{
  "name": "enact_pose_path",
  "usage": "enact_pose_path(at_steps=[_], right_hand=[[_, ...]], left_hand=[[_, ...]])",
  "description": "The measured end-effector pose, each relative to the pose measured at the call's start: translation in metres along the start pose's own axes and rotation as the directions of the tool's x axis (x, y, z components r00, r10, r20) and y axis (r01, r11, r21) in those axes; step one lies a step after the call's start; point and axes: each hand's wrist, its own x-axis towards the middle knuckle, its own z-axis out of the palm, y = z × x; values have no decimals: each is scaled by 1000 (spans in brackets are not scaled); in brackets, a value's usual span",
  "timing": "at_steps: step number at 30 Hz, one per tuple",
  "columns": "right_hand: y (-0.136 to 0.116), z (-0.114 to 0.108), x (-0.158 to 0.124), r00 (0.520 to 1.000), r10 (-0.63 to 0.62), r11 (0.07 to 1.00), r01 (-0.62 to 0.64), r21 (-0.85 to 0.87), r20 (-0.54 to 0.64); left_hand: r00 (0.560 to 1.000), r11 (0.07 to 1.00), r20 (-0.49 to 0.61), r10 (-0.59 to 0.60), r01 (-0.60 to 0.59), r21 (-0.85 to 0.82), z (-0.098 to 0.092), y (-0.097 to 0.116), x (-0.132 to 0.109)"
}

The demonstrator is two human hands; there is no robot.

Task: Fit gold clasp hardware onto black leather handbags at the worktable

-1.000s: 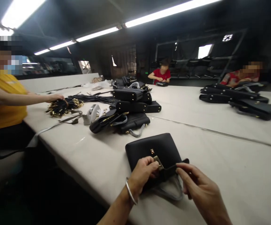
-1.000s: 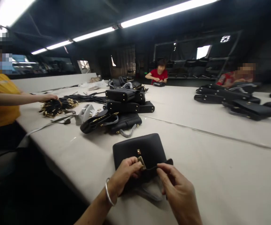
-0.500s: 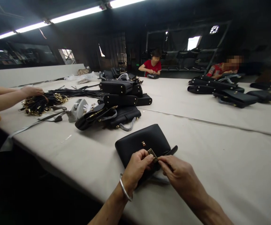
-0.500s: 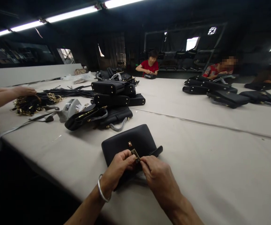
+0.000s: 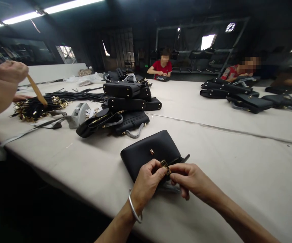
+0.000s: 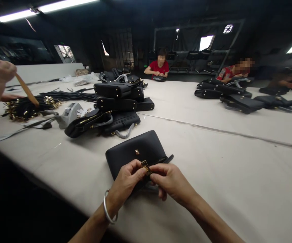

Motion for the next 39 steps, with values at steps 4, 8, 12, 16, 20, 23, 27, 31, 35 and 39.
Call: enact_pose_path(at_steps=[4,8,12,16,20,23,27,31,35,39], right_hand=[[16,6,2,998,68,973,-63,223,-16],[24,12,2,995,96,926,-84,368,-13],[25,20,0,994,106,882,-79,465,-33],[26,28,0,990,107,844,-42,535,-91],[29,34,1,984,97,812,10,584,-152],[31,37,2,979,90,790,40,611,-181],[32,38,4,978,91,776,50,628,-190],[31,38,7,975,76,777,74,625,-210],[35,40,12,967,59,778,111,619,-248],[35,38,14,972,53,775,106,623,-230]], left_hand=[[1000,1000,-1,1,-1,-21,1,-4,1],[1000,998,-4,-13,12,-57,1,-6,3],[999,999,-30,-13,12,-30,4,-6,1],[998,999,-50,-23,21,-42,5,-4,1],[998,999,-59,-26,25,-31,4,-3,2],[997,1000,-73,-18,17,-7,5,-2,0],[994,1000,-103,-22,21,-3,7,-2,-2],[993,1000,-113,-24,24,4,9,-2,-3],[993,999,-115,-16,20,33,11,-4,-4],[993,1000,-112,-24,24,3,11,-6,-2]])
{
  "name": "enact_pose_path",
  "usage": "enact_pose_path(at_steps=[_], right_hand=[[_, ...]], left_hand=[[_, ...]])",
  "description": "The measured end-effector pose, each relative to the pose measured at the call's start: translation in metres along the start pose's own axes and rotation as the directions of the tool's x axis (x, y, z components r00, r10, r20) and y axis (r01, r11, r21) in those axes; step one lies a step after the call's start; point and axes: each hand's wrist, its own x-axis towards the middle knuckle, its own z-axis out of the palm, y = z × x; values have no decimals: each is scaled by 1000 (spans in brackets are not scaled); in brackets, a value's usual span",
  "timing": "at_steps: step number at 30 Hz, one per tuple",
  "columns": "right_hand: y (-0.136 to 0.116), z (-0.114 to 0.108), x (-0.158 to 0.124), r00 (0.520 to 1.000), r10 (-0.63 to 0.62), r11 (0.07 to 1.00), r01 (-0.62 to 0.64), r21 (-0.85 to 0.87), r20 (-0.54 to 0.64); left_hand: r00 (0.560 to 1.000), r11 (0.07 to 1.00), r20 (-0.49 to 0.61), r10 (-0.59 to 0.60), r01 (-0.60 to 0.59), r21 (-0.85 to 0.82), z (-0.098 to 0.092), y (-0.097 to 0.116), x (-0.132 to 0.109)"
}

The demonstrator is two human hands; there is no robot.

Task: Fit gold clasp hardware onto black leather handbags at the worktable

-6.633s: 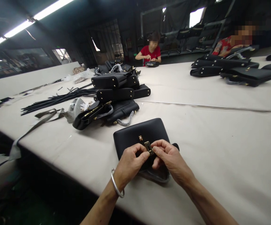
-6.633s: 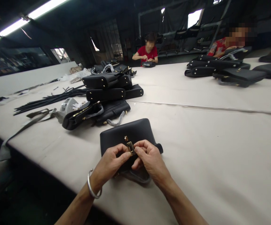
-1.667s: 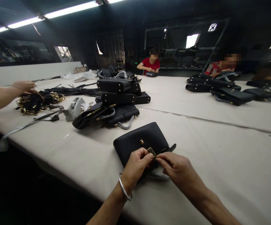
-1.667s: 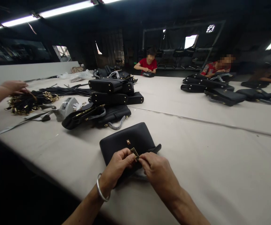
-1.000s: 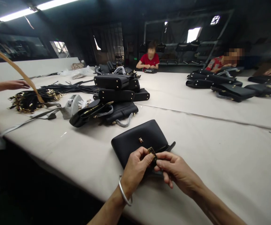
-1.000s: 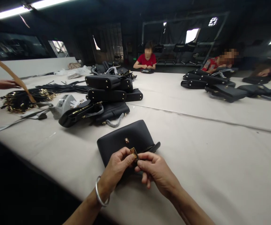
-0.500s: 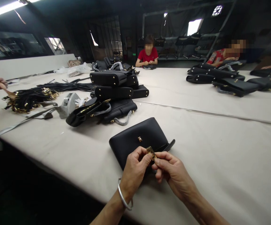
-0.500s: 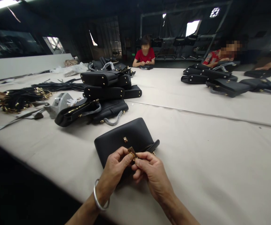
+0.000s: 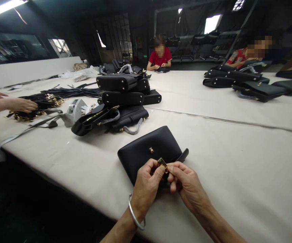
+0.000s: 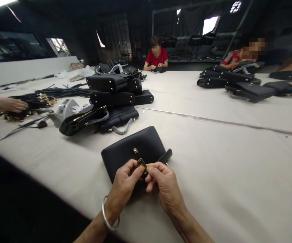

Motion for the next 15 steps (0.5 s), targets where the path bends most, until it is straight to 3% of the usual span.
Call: enact_pose_path(at_steps=[6,15], right_hand=[[-11,-5,-4,990,107,994,-104,-36,97],[-5,-6,-6,997,53,992,-46,-114,64]], left_hand=[[998,992,31,-46,49,-117,-4,-1,3],[1000,993,19,-22,24,-117,-3,0,-2]])
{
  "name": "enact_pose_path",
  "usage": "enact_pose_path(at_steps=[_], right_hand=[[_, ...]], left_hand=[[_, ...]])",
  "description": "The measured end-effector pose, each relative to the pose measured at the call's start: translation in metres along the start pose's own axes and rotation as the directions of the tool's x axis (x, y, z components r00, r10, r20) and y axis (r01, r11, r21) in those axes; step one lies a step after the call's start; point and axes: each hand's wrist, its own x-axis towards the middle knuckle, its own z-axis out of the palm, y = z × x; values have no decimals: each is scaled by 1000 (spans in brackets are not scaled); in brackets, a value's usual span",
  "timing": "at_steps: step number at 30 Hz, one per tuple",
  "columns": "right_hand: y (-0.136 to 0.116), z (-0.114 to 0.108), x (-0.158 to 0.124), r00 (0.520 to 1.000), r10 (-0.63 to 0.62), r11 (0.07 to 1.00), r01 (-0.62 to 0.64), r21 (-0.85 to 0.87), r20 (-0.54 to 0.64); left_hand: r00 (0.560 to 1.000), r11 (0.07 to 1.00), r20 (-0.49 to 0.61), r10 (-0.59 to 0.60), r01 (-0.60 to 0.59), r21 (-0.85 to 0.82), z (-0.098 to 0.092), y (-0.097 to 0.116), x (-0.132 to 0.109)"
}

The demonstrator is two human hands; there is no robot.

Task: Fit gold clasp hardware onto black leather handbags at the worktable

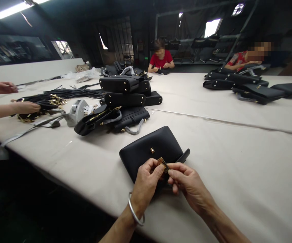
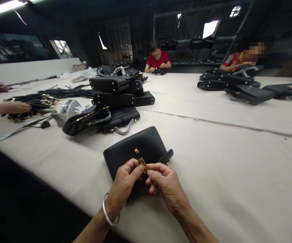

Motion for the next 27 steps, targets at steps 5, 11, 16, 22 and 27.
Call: enact_pose_path(at_steps=[5,11,16,22,27], right_hand=[[-2,0,-7,999,-12,1000,12,-17,31],[-9,-2,-27,996,-85,987,84,-140,0],[-11,-12,-53,999,-46,992,45,-118,-1],[0,-22,-79,998,53,997,-51,52,-31],[7,-29,-86,991,133,974,-128,186,-15]], left_hand=[[974,939,-24,227,-212,272,0,3,-7],[704,478,203,680,-636,606,2,4,-16],[616,347,316,722,-718,604,5,2,-26],[631,361,422,651,-747,558,11,-8,-42],[618,340,442,650,-757,558,14,-11,-49]])
